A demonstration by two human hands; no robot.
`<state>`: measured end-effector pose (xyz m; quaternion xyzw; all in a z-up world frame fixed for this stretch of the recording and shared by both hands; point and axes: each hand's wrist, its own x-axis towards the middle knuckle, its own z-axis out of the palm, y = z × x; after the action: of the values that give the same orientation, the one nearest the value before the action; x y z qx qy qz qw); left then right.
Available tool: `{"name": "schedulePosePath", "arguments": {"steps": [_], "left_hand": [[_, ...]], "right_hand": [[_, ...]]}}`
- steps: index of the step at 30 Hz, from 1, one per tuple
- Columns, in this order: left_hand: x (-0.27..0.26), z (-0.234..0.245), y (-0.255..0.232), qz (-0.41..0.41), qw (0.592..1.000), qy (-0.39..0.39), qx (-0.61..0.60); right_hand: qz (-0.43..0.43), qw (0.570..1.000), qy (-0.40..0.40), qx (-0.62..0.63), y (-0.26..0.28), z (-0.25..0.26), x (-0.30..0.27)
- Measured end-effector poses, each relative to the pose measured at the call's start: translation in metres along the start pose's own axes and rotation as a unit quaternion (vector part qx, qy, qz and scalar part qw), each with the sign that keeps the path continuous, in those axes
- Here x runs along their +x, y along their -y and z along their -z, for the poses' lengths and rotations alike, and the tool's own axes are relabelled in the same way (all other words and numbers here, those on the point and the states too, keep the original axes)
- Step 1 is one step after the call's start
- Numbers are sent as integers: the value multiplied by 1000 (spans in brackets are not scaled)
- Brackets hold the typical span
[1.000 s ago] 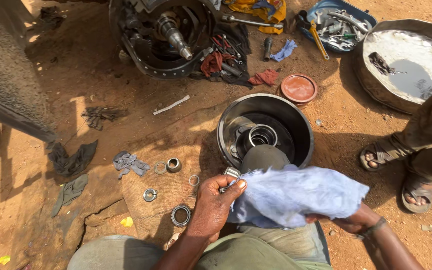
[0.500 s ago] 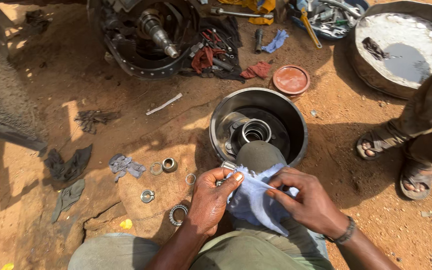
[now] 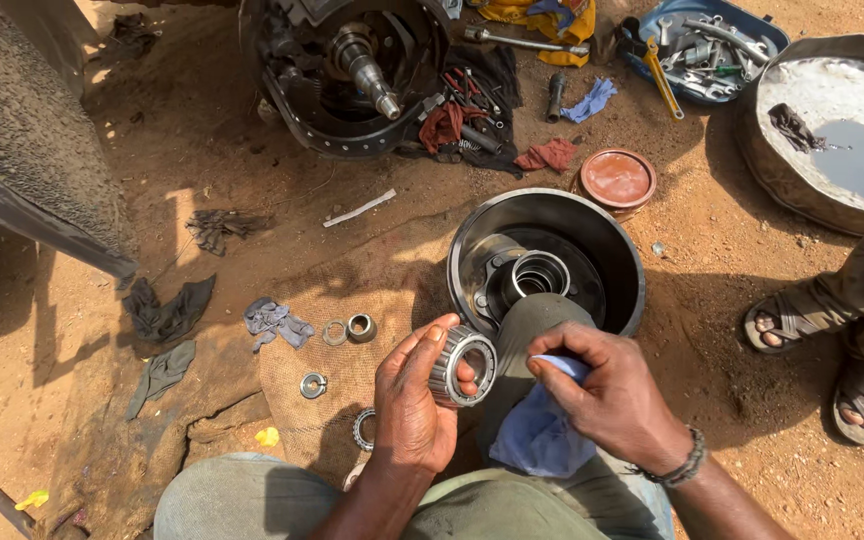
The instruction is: The person cleans vehicle bearings by wiping them with a blue cloth and then sets them aside on a burlap-covered surface.
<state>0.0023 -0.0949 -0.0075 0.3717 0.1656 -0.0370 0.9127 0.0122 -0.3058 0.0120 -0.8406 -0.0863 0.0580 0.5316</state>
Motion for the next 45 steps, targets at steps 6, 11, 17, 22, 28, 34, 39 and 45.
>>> {"name": "schedulePosePath", "arguments": {"steps": [6, 11, 17, 22, 28, 34, 39, 45], "left_hand": [[9, 22, 8, -56, 993, -54, -92], [14, 42, 9, -52, 984, -74, -155], [19, 49, 16, -5, 978, -25, -209], [30, 58, 28, -32, 981, -38, -186], [28, 62, 30, -112, 990, -49, -66], [26, 60, 31, -155, 987, -21, -21], [28, 63, 34, -216, 965, -35, 142], [30, 70, 36, -147, 987, -21, 68]], "right_hand": [[225, 973, -56, -10, 34, -45, 20], [228, 967, -68, -90, 33, -69, 33], [149, 986, -55, -49, 23, -85, 45], [293, 947, -69, -112, 18, -100, 34], [222, 966, -78, -104, -1, -107, 37], [26, 999, -33, 8, -16, -108, 44], [21, 999, -39, -9, -16, -113, 42], [175, 979, -69, -82, -4, -116, 28]]}}
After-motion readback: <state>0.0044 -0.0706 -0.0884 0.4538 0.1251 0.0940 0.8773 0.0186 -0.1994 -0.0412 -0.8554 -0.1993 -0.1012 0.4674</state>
